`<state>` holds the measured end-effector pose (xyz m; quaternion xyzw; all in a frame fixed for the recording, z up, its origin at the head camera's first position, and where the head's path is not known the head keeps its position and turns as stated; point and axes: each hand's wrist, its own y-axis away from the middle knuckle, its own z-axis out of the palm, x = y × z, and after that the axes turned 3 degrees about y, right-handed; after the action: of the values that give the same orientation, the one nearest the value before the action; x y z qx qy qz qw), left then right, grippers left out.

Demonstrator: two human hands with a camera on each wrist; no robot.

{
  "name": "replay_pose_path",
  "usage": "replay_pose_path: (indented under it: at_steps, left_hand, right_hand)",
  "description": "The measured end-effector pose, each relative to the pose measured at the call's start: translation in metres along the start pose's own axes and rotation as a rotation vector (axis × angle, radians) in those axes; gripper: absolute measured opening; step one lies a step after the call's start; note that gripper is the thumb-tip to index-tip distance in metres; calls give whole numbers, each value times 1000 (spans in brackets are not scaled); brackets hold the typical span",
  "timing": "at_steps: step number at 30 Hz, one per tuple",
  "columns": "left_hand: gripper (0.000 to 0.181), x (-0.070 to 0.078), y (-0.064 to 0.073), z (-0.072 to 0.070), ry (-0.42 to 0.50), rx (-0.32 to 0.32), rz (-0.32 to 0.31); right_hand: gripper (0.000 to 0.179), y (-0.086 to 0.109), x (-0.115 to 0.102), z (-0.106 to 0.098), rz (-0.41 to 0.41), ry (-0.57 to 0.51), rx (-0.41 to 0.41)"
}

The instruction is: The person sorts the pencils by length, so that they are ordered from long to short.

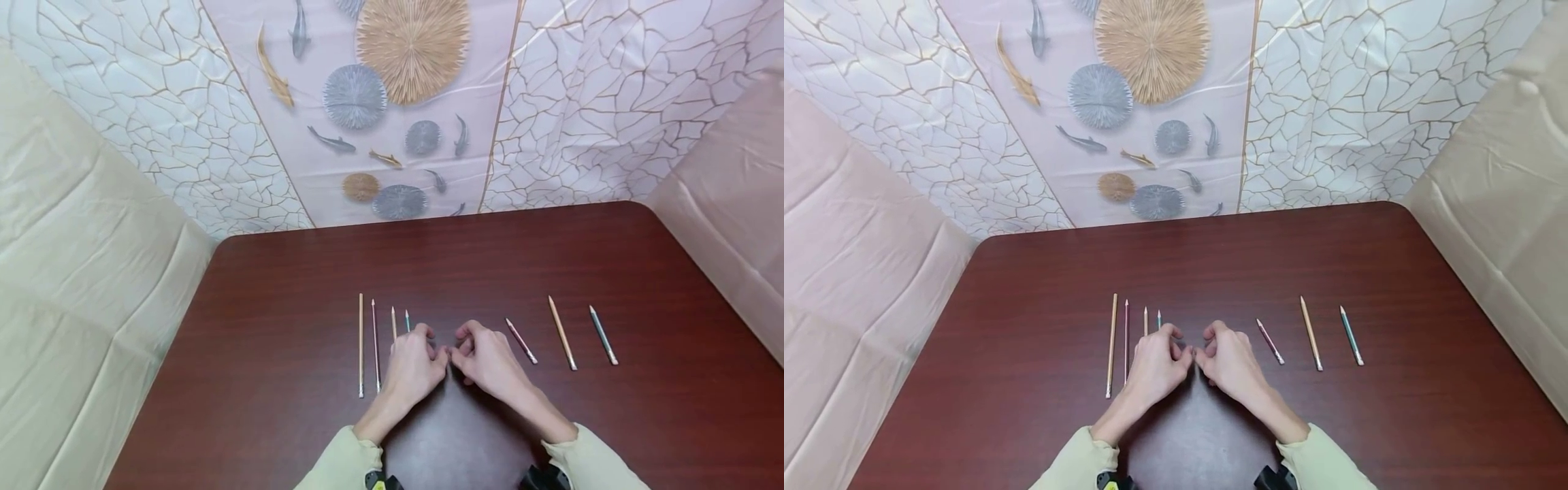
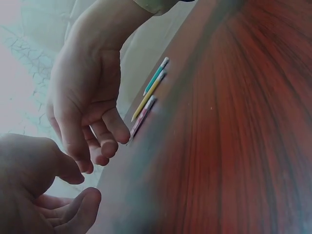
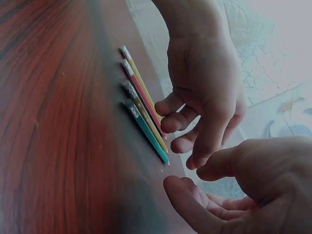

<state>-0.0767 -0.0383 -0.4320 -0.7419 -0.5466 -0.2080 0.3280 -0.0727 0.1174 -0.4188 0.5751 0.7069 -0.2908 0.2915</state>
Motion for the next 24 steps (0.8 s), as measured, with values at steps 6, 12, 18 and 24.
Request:
replay_pose_path:
  at_steps: [6,12,18,24]
  left_hand:
    - [21,10,-5,10,-6,-4,48]
    - [23,23,-10,23,9,-7,35]
    - [30,34,-15,37,20,29,14]
    - [31,45,-20,49,41,43,22]
  right_hand:
    - [21,4,8,-12,-16,37,39]
    - [21,9,18,-26,-20,45,92]
    - [20,13,25,-37,-18,47,126]
    - [20,17,32,-49,-25,61,172]
